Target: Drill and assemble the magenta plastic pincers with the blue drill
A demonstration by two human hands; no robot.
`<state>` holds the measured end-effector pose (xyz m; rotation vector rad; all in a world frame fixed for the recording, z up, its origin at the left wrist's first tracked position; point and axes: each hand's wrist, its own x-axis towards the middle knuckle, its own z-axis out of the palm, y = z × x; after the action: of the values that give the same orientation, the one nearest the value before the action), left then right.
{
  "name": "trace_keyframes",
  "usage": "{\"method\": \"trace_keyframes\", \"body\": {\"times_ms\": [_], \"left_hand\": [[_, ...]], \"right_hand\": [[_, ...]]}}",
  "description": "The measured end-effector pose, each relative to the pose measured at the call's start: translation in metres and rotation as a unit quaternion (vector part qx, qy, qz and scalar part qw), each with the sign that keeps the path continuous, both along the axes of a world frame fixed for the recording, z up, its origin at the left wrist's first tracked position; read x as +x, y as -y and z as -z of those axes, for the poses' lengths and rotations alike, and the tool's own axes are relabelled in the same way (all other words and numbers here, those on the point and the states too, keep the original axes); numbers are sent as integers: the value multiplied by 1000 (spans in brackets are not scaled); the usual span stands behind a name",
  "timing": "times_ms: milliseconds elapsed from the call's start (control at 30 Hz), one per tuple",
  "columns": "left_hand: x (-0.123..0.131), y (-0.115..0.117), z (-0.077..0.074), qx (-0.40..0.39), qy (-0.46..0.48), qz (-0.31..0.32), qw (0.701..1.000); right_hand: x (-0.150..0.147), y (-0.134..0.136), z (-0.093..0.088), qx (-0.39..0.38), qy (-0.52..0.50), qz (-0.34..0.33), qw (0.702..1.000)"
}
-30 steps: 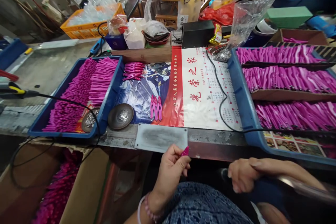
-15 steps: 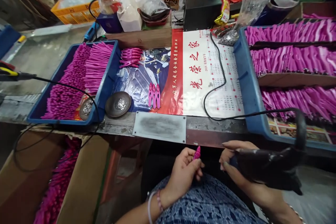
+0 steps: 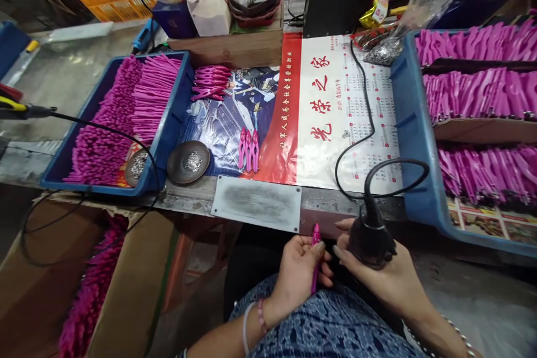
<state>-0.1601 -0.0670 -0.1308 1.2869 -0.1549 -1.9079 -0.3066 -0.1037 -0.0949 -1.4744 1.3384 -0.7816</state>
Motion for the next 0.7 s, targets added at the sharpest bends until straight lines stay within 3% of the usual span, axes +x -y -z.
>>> {"method": "trace_keyframes", "body": {"times_ms": [100,233,400,567,700], "left_hand": [[0,2,-2,19,-11,1,1000],[1,5,-1,38,-22,19,999],[3,5,-1,33,-29,51,998],[6,3,0,-8,13,103,995],[7,2,1,-1,-2,87,996]], "right_hand": [[2,7,2,55,-6,19,998],[2,15,6,110,-22,-17,994],[4,26,9,110,-68,-89,988],[5,32,7,110,-57,-78,989],[5,33,6,111,-51,-84,989]]}}
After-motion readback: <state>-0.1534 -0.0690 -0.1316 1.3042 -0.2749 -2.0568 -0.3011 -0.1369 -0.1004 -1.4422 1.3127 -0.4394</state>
